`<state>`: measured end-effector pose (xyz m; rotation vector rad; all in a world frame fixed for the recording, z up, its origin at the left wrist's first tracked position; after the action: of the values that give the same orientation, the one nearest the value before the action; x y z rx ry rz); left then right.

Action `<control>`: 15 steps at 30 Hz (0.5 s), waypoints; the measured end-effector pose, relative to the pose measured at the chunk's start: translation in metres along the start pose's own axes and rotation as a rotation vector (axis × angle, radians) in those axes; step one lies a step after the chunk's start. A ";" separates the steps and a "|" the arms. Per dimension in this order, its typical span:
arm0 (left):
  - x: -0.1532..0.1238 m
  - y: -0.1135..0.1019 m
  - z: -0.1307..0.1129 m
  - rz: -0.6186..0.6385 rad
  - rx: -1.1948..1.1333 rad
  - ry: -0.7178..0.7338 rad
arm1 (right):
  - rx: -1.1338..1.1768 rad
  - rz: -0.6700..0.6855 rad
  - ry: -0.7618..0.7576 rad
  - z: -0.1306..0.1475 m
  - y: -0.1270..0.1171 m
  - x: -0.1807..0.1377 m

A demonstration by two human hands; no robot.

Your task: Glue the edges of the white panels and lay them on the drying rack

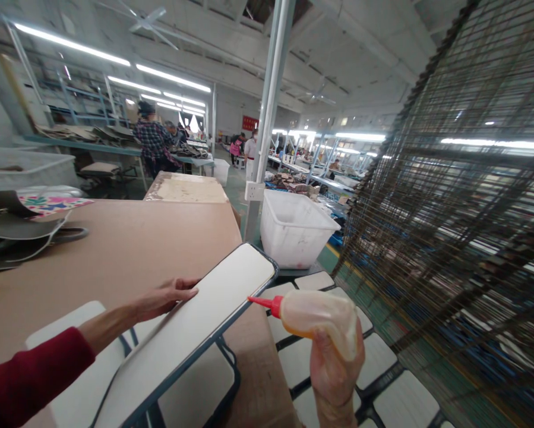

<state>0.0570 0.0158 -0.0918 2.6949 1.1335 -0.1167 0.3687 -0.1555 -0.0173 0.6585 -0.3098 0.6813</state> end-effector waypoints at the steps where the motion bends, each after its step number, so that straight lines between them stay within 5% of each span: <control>1: 0.001 0.000 0.000 0.000 -0.005 0.001 | 0.004 0.008 0.006 -0.001 0.000 0.000; 15: 0.014 0.007 -0.011 -0.067 -0.038 -0.034 | 0.035 0.052 0.098 -0.008 0.002 -0.007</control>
<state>0.0713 0.0233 -0.0826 2.6126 1.2034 -0.1494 0.3630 -0.1529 -0.0256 0.6500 -0.2255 0.7679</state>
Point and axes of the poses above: each hand's wrist, its own x-axis towards the middle knuckle, its own y-axis out of the palm, z = x × y, the point moved 8 cm from there along x, towards the middle knuckle, and after that the axes turned 2 degrees about y, right-handed, at the moved point
